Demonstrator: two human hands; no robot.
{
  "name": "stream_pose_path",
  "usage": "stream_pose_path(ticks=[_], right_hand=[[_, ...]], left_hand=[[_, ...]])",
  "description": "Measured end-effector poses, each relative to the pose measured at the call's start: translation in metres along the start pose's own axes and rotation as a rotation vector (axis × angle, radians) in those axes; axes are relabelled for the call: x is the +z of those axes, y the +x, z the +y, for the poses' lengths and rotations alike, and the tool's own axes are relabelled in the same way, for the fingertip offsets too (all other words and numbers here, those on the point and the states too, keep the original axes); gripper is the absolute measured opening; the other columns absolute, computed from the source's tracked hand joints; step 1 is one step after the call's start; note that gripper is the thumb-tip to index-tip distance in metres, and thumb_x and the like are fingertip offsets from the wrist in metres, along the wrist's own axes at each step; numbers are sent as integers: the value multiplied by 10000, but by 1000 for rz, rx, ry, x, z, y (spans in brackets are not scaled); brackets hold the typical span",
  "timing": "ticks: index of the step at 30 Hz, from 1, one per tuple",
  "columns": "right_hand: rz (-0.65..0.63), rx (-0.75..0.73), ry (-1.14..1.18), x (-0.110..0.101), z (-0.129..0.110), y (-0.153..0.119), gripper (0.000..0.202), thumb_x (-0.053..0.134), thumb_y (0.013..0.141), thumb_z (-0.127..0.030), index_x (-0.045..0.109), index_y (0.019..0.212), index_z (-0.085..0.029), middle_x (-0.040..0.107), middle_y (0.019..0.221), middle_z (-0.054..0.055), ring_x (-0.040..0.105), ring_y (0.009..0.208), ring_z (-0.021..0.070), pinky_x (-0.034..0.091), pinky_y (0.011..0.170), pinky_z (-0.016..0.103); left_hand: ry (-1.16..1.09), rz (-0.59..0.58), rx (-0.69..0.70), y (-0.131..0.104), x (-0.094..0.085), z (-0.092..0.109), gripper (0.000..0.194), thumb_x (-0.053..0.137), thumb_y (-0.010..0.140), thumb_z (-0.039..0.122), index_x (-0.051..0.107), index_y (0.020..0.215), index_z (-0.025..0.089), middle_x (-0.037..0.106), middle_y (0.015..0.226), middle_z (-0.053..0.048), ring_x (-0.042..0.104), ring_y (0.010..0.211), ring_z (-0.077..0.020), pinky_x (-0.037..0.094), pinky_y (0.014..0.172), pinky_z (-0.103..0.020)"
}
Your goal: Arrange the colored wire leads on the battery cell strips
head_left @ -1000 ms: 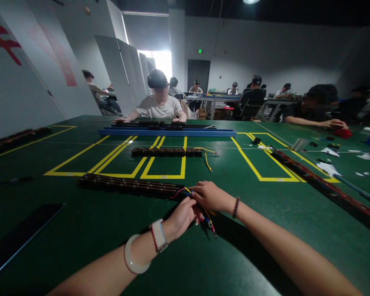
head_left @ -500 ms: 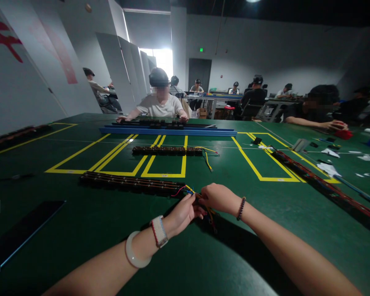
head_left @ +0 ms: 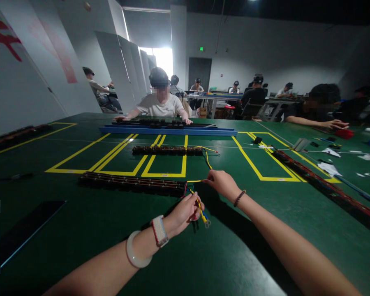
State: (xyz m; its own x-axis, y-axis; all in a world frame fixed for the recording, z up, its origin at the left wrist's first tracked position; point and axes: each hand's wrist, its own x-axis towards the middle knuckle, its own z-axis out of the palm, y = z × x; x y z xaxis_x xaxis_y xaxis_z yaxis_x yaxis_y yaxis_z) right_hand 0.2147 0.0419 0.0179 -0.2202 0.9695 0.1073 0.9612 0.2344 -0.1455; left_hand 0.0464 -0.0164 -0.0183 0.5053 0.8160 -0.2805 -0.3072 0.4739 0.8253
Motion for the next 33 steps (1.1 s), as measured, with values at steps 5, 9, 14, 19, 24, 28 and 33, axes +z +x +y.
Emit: stream_pose_path(ticks=[5, 9, 14, 19, 24, 28, 33], right_hand=[[55, -38, 50, 28, 7, 14, 299, 458, 862, -462, 580, 812, -194, 631, 805, 42, 562, 733, 157, 316, 582, 233], [146, -152, -41, 34, 10, 12, 332, 403, 893, -441, 583, 797, -179, 617, 799, 51, 535, 750, 159, 313, 639, 253], [260, -423, -158, 28, 13, -2, 288, 383, 916, -359, 593, 902, -163, 602, 850, 74, 494, 822, 171, 301, 758, 291], [346, -804, -198, 27, 12, -11, 223, 364, 927, -255, 562, 991, -174, 598, 887, 51, 479, 784, 146, 330, 793, 297], [381, -1056, -258, 27, 12, -13, 232, 374, 915, -181, 526, 1090, -175, 596, 972, 57, 498, 837, 143, 363, 802, 304], [368, -1121, -273, 24, 12, -14, 252, 376, 915, -187, 514, 1126, -172, 592, 1018, 65, 510, 872, 147, 378, 802, 314], [363, -1026, -104, 27, 11, -13, 258, 383, 914, -210, 522, 1130, -188, 606, 991, 66, 521, 866, 151, 393, 778, 312]], left_hand=[[14, -26, -19, 1, -1, -1, 225, 379, 881, 366, 386, 773, 169, 529, 654, 12, 378, 387, -22, 198, 380, -155], [-9, -31, -15, 2, -2, 0, 207, 372, 887, 344, 396, 784, 166, 533, 658, 5, 414, 412, -34, 251, 402, -161], [20, -33, 6, 1, -1, 0, 264, 386, 877, 407, 443, 911, 152, 554, 651, -8, 437, 413, -44, 231, 394, -165], [-26, 10, -3, 3, 0, -3, 274, 361, 882, 424, 414, 919, 158, 586, 657, -22, 449, 403, -53, 235, 396, -166], [-76, -16, -67, 3, 2, 0, 337, 283, 900, 405, 452, 830, 123, 603, 685, -70, 461, 416, -63, 267, 412, -187], [-107, -63, -54, 2, 2, 3, 362, 238, 893, 357, 480, 822, 97, 596, 693, -87, 481, 439, -86, 284, 427, -210], [-138, -57, -45, 3, -1, 2, 300, 259, 855, 329, 459, 852, 105, 605, 711, -98, 503, 477, -112, 316, 466, -229]])
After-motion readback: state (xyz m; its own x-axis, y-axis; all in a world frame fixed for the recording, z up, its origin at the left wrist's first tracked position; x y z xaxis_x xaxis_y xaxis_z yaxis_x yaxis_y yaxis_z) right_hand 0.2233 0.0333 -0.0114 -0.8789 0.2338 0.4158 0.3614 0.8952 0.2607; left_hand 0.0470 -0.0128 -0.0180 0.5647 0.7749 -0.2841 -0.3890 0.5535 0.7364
